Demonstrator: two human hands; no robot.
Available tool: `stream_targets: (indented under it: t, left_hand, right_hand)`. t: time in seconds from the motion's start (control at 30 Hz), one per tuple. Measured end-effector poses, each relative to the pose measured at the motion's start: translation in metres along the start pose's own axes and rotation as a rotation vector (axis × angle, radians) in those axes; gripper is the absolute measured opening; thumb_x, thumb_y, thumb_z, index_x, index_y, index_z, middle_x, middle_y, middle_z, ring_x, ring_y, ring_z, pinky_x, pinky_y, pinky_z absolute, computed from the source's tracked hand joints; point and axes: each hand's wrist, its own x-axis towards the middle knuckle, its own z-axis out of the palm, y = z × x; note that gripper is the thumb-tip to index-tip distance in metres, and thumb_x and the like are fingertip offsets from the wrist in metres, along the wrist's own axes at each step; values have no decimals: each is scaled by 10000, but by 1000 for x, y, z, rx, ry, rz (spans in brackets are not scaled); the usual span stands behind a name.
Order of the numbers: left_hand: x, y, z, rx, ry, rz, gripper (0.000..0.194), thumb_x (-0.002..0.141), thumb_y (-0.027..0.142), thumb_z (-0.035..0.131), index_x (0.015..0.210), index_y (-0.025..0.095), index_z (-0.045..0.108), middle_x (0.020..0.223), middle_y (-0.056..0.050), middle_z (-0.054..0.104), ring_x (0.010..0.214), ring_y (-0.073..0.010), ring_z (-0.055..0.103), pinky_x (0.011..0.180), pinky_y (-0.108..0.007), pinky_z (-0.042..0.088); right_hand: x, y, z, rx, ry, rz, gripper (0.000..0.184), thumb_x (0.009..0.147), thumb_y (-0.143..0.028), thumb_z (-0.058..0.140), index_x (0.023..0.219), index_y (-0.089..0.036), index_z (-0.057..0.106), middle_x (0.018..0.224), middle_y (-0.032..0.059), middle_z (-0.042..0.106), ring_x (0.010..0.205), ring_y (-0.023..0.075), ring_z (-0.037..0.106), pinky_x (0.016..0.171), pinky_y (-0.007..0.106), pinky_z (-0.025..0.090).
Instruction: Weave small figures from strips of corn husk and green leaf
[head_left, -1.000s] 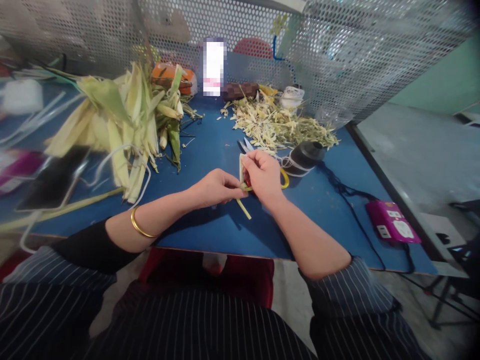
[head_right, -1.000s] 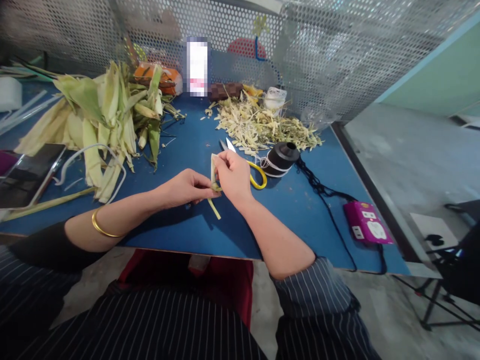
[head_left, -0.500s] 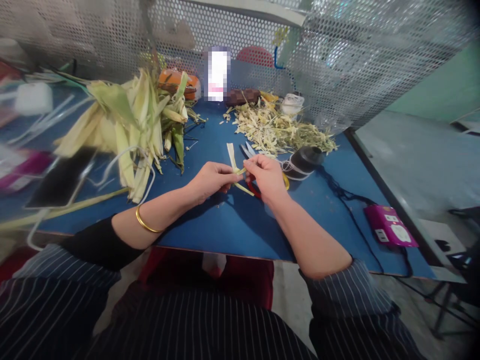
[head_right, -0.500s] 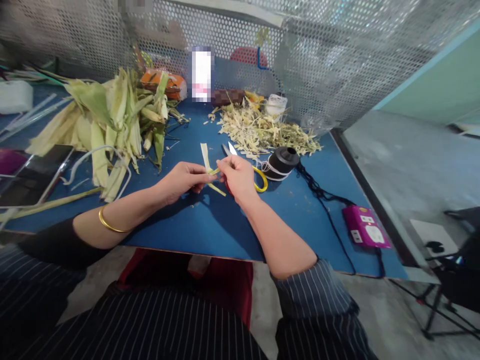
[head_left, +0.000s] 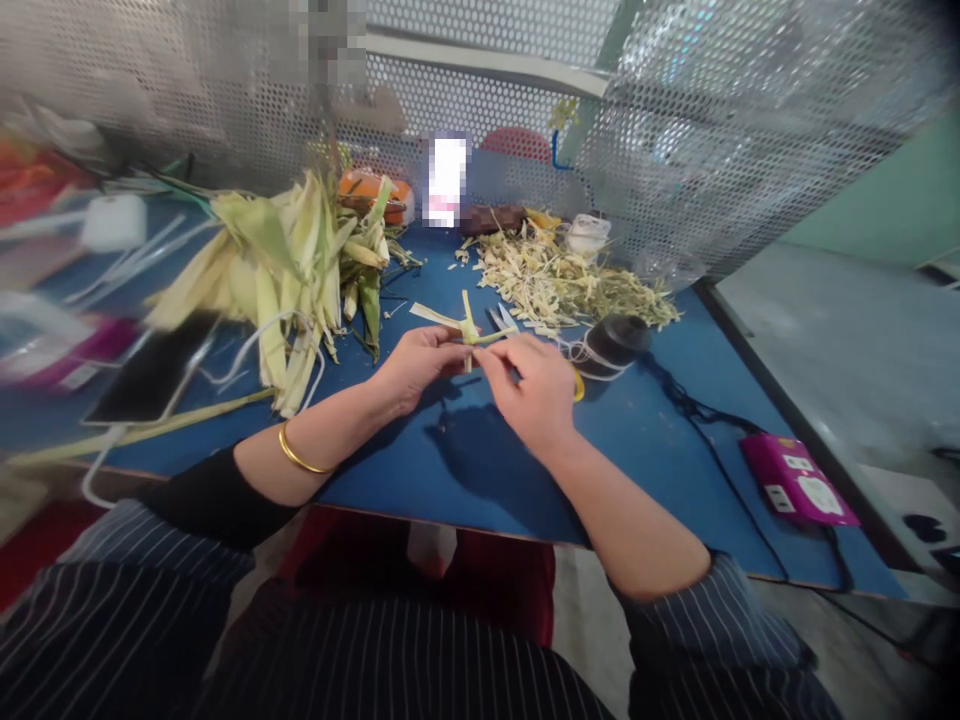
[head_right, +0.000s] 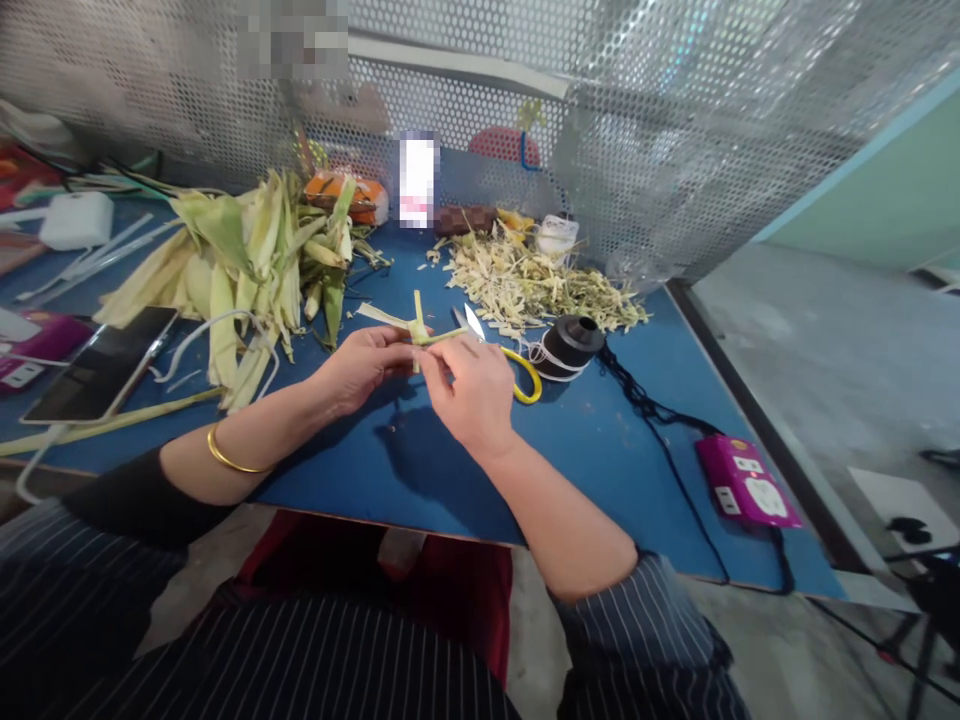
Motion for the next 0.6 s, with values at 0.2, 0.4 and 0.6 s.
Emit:
stream_targets:
  t: [0.2, 0.4, 0.6]
  left_hand:
    - [4, -8, 5, -69, 80, 10, 185, 655, 144, 722, 828, 93, 679, 770, -47, 694, 654, -82, 598, 707, -223, 483]
    - [7, -13, 2, -145, 91, -4, 186, 619, 154, 746, 788, 90, 701, 742, -46, 702, 655, -98, 619, 718, -242, 503]
    - [6, -11, 3, -196, 166, 48, 193, 618, 113, 727, 804, 86, 683, 705, -53, 707, 661, -138, 648, 720, -284, 513]
  right_hand:
    - [0, 12, 20, 196, -189, 241, 271, 833, -409, 546, 672, -196, 592, 619, -8, 568, 583, 124, 470, 580, 259, 341]
    - [1, 10, 20, 358, -254, 262, 214, 805, -270, 518, 618, -195, 447, 575, -42, 455, 547, 97, 396, 562, 244, 326]
    - [-1, 1, 16, 345, -304, 159, 216, 787, -189, 487, 595, -195, 388, 586, -41, 425, 564, 97, 391, 565, 249, 311]
